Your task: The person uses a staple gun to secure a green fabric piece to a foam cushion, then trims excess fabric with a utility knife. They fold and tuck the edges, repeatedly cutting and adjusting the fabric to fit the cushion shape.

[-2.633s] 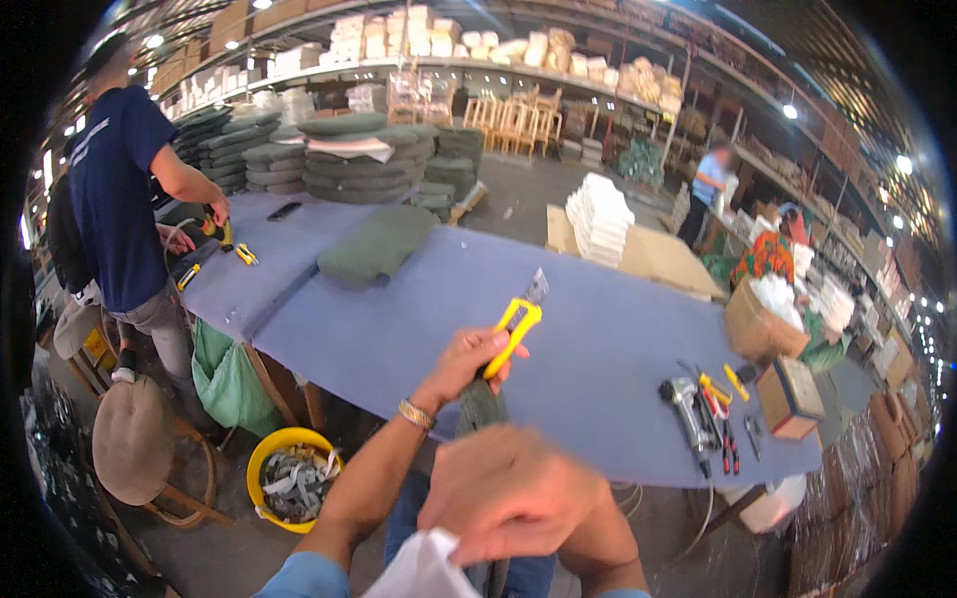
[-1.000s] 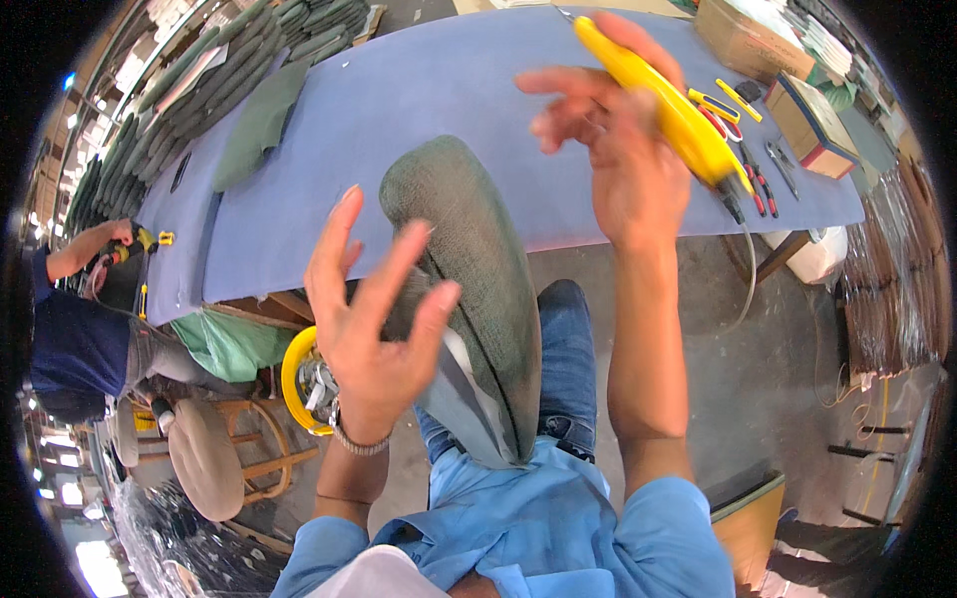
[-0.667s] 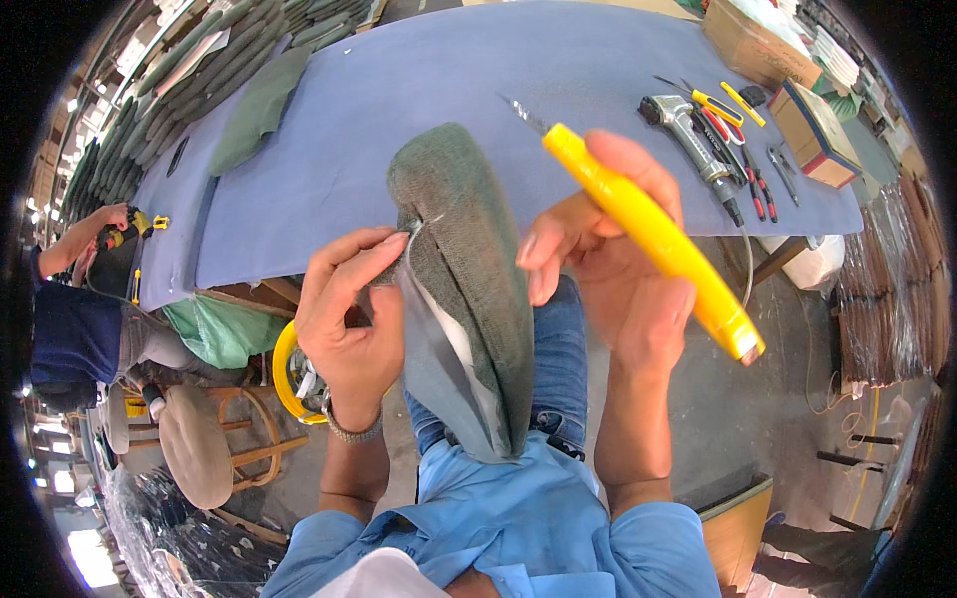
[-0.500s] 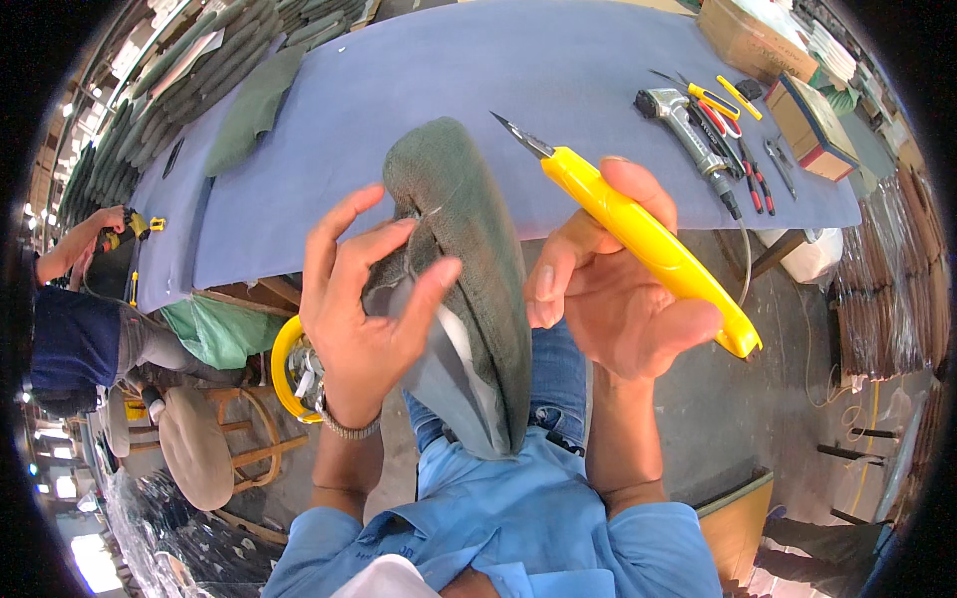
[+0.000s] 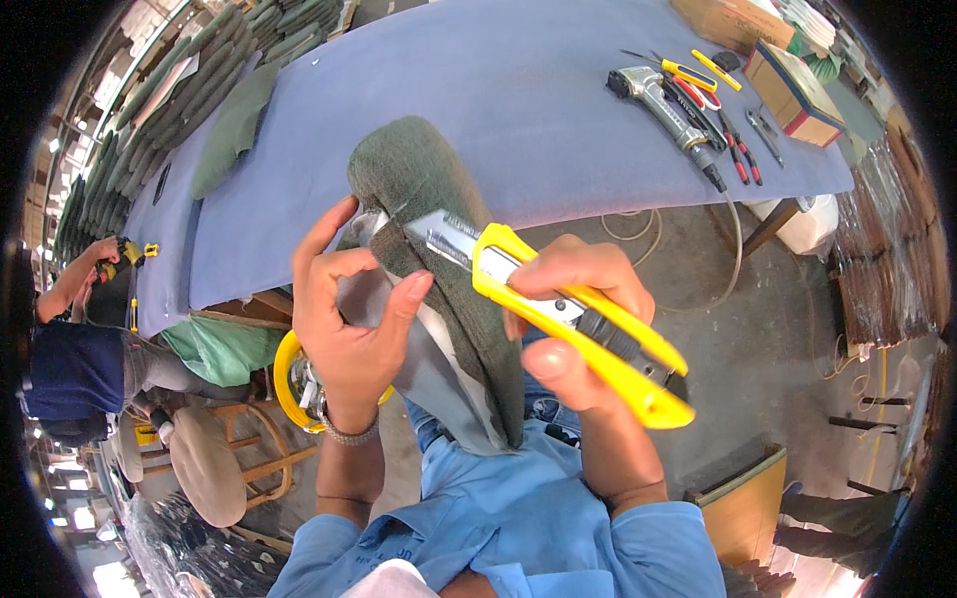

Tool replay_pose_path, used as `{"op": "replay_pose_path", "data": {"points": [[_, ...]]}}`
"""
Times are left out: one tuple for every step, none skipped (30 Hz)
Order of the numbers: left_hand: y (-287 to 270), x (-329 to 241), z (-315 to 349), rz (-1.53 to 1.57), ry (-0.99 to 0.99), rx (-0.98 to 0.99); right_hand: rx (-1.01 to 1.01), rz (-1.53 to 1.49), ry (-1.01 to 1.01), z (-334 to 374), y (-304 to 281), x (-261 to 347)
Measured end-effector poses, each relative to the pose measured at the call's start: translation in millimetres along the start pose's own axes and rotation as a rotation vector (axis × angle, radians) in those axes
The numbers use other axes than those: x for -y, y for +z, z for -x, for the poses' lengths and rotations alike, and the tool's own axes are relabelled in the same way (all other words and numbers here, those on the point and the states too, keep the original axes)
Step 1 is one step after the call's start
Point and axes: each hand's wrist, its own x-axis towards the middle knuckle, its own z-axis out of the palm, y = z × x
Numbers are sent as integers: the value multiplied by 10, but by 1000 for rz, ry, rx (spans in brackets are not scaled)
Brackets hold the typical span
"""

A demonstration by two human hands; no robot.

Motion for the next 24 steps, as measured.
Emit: {"op": "replay_pose_path", "data": {"points": [[15,-2,-8,-35,21,0,-38,49,-45,11,42,14],[17,10,-10,-34,22,2,-49,100,-26,45,62,58],[13,23,-2,-34,23,5,-44,167,-60,72,64,47],[7,37,5,-33,23,8,-41,235,-94,103,66,24],[-7,55,12,38,-49,12,-14,319,-126,110,59,7],[-23,78,22,111,-125,12,11,404,-157,120,52,-10],[-38,91,25,183,-201,12,51,461,-201,92,49,-4],[-51,91,22,198,-217,17,76,494,-240,60,58,4],[-52,90,13,216,-234,22,100,529,-279,23,60,18],[-55,91,5,234,-251,26,118,531,-340,5,56,-19],[-55,107,5,238,-248,25,138,555,-347,-3,59,-15],[-45,136,11,244,-245,25,158,580,-355,-9,60,-10],[-39,151,13,248,-242,25,164,592,-352,-9,64,-14],[-44,142,9,264,-260,25,169,603,-349,-8,71,-22],[-46,131,11,281,-280,27,175,617,-345,-4,73,-28],[-45,127,14,299,-299,28,180,625,-342,-6,75,-32],[-45,137,18,299,-294,32,186,633,-340,-9,77,-36],[-52,146,17,299,-290,35,192,639,-338,-16,82,-34],[-57,151,14,299,-285,38,196,647,-335,-19,85,-33],[-59,149,9,300,-285,40,199,655,-332,-20,87,-35],[-59,149,10,300,-285,42,203,662,-328,-16,88,-42],[-58,151,10,301,-285,44,201,666,-327,-12,93,-51],[-57,157,11,303,-280,43,198,670,-326,-9,102,-61],[-57,164,11,306,-275,41,196,675,-324,-6,109,-67]]}}
